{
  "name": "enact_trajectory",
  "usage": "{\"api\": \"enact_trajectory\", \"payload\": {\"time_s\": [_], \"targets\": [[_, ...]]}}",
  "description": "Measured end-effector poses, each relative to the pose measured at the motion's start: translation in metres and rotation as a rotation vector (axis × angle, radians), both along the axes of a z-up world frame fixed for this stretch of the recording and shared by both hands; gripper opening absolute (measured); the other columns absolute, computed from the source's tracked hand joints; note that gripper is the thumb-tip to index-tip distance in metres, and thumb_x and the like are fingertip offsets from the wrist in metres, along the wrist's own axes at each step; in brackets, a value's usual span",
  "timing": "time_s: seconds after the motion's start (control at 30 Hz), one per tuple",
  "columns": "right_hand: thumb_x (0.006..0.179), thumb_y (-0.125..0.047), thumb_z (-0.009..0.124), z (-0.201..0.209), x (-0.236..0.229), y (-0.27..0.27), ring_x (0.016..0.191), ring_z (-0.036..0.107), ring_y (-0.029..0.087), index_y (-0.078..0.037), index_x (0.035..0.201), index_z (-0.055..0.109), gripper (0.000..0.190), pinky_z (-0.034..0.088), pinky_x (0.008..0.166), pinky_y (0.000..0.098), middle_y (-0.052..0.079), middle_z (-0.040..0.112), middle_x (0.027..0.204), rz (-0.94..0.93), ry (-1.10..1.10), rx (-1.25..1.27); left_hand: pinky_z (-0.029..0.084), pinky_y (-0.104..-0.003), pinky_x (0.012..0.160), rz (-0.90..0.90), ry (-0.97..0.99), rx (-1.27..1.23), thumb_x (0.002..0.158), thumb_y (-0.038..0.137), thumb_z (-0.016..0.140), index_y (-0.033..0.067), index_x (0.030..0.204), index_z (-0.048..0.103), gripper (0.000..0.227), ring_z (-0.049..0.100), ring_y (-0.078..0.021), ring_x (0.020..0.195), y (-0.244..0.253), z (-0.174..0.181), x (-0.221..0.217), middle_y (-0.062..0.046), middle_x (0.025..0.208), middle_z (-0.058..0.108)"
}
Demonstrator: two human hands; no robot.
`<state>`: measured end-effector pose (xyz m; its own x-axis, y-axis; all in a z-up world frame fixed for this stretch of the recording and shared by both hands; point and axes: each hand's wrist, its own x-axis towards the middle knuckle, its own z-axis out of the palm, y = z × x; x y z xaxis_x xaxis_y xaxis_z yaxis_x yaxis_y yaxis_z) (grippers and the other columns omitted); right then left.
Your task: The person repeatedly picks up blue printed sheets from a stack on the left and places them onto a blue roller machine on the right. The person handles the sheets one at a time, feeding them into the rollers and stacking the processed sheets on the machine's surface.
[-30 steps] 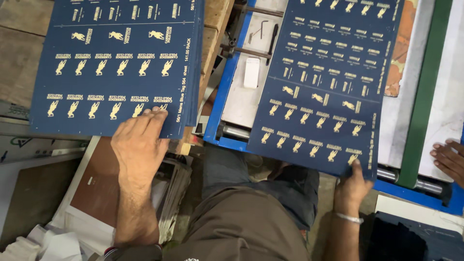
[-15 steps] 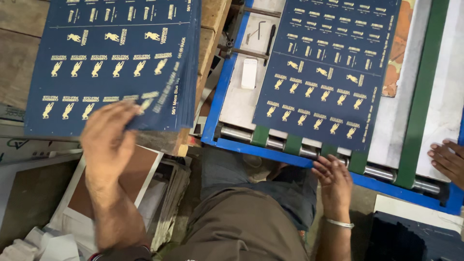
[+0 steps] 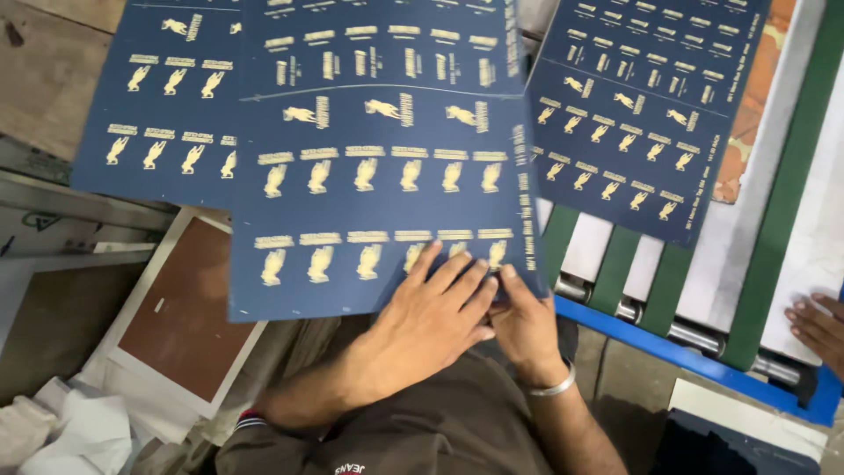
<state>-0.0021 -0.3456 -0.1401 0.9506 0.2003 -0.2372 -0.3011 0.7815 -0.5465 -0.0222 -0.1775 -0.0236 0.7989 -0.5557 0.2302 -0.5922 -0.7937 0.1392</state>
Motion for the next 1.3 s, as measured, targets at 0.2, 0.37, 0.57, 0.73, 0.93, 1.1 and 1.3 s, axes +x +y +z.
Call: {"api": "enact_trajectory", "payload": {"time_s": [0.2,0.37,0.57,0.73,0.93,1.1,1.3], "targets": [[0.102,0.002,0.058,-0.036,0.011,-0.068,0.118,0.065,0.023,0.005,0.14,0.054,0.038,0.054,0.106,0.037,0.014,0.065,0.132,-0.342,0.085,-0.352,0.029,-0.059,0.117,0.241,-0.102,0.104,0.09,0.043,0.068,0.0013,0.139,0.057,0.065,0.045,-0.0363,0.141,0.07,0.02,0.0,-0.02,0.142,0.056],[0.104,0.008,0.057,-0.103,0.019,-0.151,0.116,0.069,0.025,0.006,0.138,0.056,0.034,0.059,0.105,0.0376,0.015,0.067,0.131,-0.611,-0.039,-0.442,0.036,-0.052,0.117,0.446,-0.129,0.102,0.089,0.028,0.073,-0.0004,0.141,0.057,0.062,0.048,-0.037,0.14,0.123,0.02,0.026,-0.02,0.145,0.057],[0.104,0.005,0.059,-0.132,0.022,-0.2,0.113,0.07,0.025,-0.001,0.122,0.052,0.021,0.064,0.1,0.0411,0.014,0.066,0.128,-0.86,0.063,-0.51,0.049,-0.046,0.106,0.435,-0.207,0.105,0.083,0.016,0.077,0.0021,0.137,0.062,0.058,0.061,-0.0337,0.128,0.132,0.014,0.031,-0.015,0.136,0.065],[0.103,0.004,0.058,-0.137,0.017,-0.198,0.11,0.07,0.023,0.001,0.126,0.055,0.023,0.063,0.093,0.0392,0.012,0.066,0.128,-0.84,0.084,-0.591,0.052,-0.044,0.098,0.445,-0.206,0.041,0.069,0.01,0.078,0.004,0.13,0.067,0.062,0.066,-0.0305,0.119,0.132,0.019,0.034,-0.012,0.129,0.07],[0.103,0.006,0.057,-0.137,-0.036,-0.178,0.106,0.07,0.021,0.004,0.127,0.064,0.025,0.061,0.09,0.0313,0.011,0.07,0.123,-0.806,0.14,-0.693,0.054,-0.042,0.095,0.468,-0.246,0.043,0.07,0.005,0.076,0.0062,0.126,0.069,0.056,0.068,-0.0269,0.117,0.132,0.02,0.035,-0.008,0.126,0.072],[0.103,0.004,0.057,-0.124,-0.08,-0.153,0.101,0.071,0.019,0.005,0.125,0.064,0.023,0.06,0.083,0.0293,0.01,0.071,0.119,-0.801,0.284,-0.698,0.054,-0.04,0.097,0.495,-0.273,0.047,0.079,0.002,0.073,0.0088,0.123,0.071,0.045,0.07,-0.0247,0.117,0.132,0.018,0.033,-0.006,0.124,0.073],[0.104,0.005,0.06,-0.119,-0.094,-0.144,0.105,0.07,0.018,0.008,0.126,0.064,0.023,0.058,0.094,0.0284,0.012,0.07,0.124,-0.802,0.142,-0.721,0.054,-0.041,0.096,0.475,-0.271,0.022,0.078,0.003,0.073,0.0077,0.123,0.072,0.045,0.07,-0.0268,0.115,0.136,0.018,0.034,-0.008,0.124,0.073]]}}
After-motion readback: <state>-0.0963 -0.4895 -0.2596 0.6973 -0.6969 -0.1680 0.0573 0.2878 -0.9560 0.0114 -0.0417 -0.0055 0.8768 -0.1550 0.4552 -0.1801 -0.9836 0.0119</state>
